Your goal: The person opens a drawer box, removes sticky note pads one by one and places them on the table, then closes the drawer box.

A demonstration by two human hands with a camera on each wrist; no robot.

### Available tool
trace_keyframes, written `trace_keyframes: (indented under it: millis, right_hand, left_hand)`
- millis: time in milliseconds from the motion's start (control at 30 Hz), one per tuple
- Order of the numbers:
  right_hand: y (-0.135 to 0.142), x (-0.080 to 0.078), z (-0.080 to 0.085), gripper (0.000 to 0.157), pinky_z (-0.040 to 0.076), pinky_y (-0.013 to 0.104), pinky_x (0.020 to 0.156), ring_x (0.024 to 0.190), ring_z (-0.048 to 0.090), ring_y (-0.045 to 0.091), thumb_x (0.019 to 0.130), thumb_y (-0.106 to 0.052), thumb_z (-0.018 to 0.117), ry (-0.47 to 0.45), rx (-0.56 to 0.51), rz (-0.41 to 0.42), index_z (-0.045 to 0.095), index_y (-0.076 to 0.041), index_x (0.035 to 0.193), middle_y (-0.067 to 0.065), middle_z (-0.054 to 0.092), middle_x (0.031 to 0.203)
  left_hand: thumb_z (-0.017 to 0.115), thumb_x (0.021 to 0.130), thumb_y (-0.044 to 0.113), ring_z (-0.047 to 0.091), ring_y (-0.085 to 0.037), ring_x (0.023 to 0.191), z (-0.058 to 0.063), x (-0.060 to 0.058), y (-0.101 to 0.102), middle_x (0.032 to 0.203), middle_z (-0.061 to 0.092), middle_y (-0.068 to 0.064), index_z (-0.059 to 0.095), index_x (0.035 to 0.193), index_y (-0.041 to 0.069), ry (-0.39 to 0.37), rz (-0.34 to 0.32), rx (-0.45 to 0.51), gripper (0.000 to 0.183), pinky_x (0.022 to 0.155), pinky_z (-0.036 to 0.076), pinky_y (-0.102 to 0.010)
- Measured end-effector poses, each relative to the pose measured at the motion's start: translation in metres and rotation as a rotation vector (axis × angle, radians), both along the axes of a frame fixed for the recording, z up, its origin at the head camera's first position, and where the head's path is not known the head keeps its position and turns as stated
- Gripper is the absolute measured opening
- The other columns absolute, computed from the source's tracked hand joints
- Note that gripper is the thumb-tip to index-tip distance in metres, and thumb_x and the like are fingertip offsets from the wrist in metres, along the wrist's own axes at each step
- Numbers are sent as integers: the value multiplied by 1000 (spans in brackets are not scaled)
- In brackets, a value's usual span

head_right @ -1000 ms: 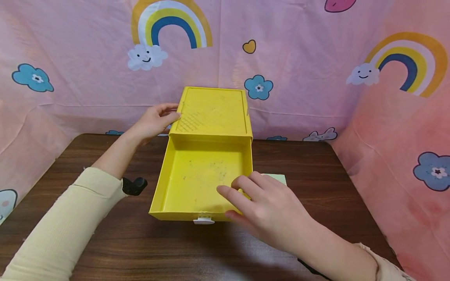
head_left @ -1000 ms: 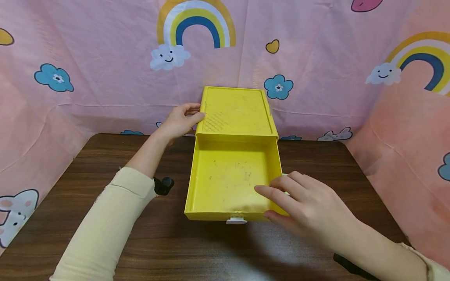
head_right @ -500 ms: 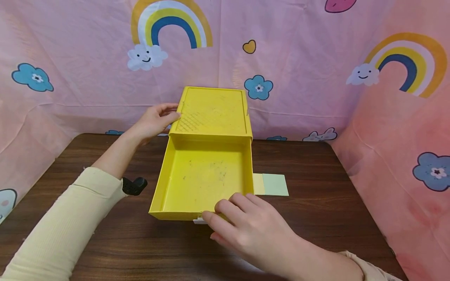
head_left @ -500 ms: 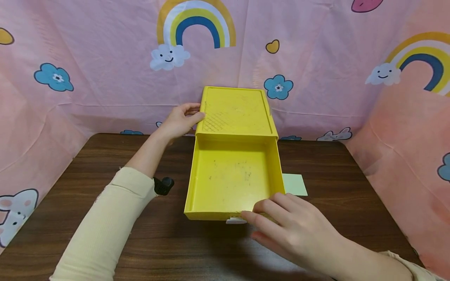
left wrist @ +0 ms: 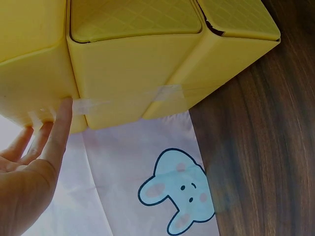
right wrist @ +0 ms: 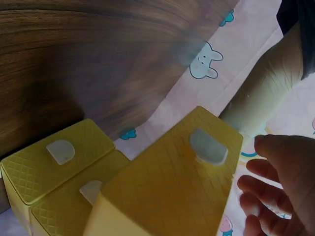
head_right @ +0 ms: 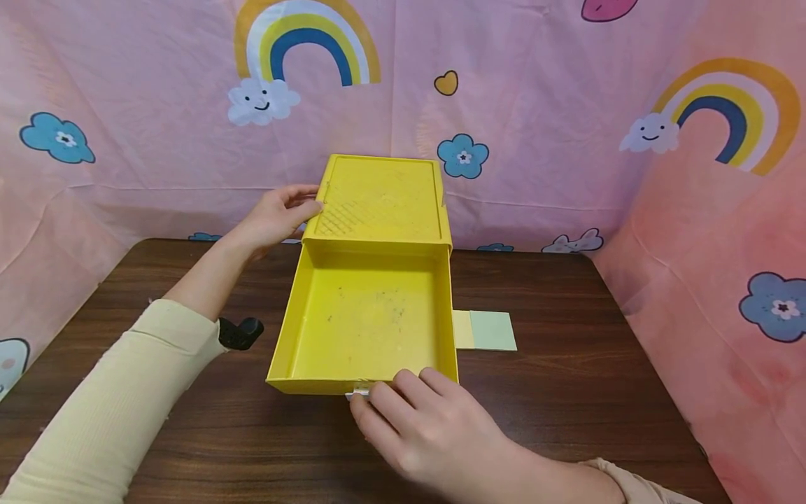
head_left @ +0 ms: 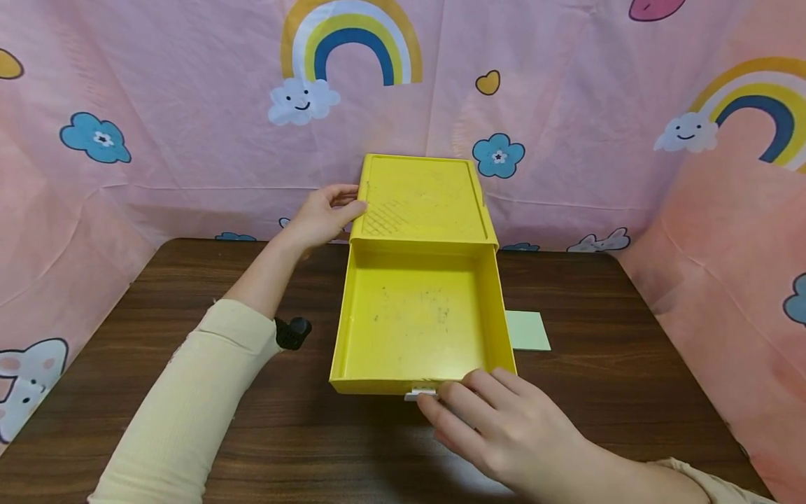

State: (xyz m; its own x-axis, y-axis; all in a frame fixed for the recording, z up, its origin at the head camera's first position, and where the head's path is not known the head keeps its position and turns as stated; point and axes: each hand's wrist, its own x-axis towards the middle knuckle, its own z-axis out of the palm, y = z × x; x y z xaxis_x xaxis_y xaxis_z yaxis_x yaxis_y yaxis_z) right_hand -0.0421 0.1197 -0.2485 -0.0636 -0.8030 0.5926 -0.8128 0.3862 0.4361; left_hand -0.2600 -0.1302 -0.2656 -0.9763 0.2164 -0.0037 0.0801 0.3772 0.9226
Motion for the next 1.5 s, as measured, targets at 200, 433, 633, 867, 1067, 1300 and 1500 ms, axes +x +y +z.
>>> trace_keyframes:
  millis: [200, 433, 633, 867, 1067, 1300, 1500]
  right_hand:
    - [-1, 0, -8, 29, 34, 18, 49, 58, 42, 13, 89, 2, 36, 57, 47, -63, 64, -6, 92, 2, 53, 74]
    - [-5, -1, -15, 29, 33, 18, 47, 57, 41, 13, 90, 0, 36, 86, 67, -117, 64, -6, 92, 2, 52, 72]
    - [-8, -2, -19, 27, 32, 17, 46, 56, 41, 13, 89, 2, 36, 117, 64, -112, 62, -5, 90, 3, 51, 72]
    - [-12, -5, -24, 24, 29, 17, 45, 55, 40, 13, 87, 1, 37, 149, 45, -100, 61, -5, 86, 3, 51, 69]
    - [-15, -4, -27, 24, 30, 18, 46, 54, 39, 14, 87, 1, 36, 114, 43, -132, 59, -6, 86, 2, 48, 69]
    - [-17, -5, -28, 24, 29, 18, 47, 54, 38, 15, 86, 3, 36, 119, 19, -144, 58, -5, 84, 2, 46, 67]
    - [-18, -1, -28, 24, 33, 18, 48, 55, 40, 15, 88, 2, 34, 70, 2, -175, 57, -6, 84, 2, 46, 68]
  left_hand:
    - [52, 87, 30, 47, -20, 108, -1, -2, 0, 128, 42, -8, 36, 132, 11, 5, -7, 6, 52, 75, 51, -33]
    - [52, 86, 31, 47, -17, 108, 0, -2, 1, 127, 43, -7, 37, 132, 12, 17, 4, -11, 51, 75, 51, -32]
    - [52, 87, 30, 49, -18, 105, 0, -1, 1, 127, 43, -6, 37, 132, 12, 9, 5, 1, 51, 74, 51, -32]
    - [52, 86, 31, 51, -19, 102, 1, -1, 1, 127, 43, -7, 37, 132, 12, 12, 0, 7, 51, 73, 51, -32]
    - [52, 86, 31, 51, -19, 101, 0, 0, 0, 126, 43, -6, 36, 132, 12, 9, 7, 6, 52, 73, 51, -32]
    - [53, 86, 32, 52, -19, 100, -1, -1, 0, 127, 43, -5, 35, 133, 12, -5, 6, 15, 55, 73, 52, -32]
    - [53, 86, 33, 51, -18, 102, -2, -2, 0, 128, 42, -5, 33, 134, 12, -10, 5, 18, 56, 72, 52, -32]
